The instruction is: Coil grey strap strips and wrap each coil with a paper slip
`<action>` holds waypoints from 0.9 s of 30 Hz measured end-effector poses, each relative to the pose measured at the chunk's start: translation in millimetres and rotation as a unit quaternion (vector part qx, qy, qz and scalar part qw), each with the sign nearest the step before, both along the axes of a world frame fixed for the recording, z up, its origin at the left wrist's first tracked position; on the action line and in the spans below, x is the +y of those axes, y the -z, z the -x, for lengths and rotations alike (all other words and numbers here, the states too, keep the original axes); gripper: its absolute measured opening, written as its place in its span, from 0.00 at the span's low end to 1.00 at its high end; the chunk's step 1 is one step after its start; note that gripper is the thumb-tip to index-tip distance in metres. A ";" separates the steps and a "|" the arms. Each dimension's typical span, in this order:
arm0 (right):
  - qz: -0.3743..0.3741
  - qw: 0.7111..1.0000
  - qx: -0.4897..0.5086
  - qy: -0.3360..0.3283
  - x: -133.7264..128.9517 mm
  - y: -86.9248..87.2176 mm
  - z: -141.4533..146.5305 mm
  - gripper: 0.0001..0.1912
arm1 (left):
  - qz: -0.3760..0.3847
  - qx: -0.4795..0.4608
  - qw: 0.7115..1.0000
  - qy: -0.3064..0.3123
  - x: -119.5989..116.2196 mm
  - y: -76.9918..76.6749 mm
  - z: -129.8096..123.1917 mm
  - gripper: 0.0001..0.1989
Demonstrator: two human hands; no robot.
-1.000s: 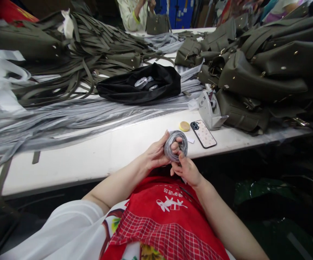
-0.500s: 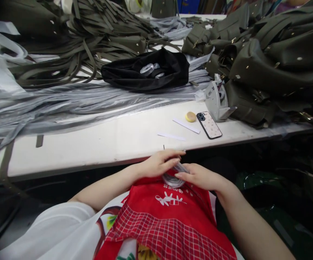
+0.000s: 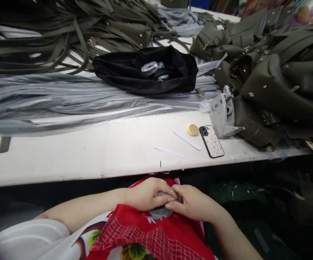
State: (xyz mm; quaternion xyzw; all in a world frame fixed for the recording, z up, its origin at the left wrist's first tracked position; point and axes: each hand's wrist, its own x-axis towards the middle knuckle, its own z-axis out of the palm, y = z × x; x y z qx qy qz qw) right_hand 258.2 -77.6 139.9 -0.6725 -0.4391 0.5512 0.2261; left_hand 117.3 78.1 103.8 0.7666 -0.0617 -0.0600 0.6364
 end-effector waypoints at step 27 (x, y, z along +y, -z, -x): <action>-0.267 0.889 -0.334 0.164 66.3 67.4 -80.1 0.12 | -0.029 0.154 0.930 -0.333 13.8 -10.8 1.6 0.17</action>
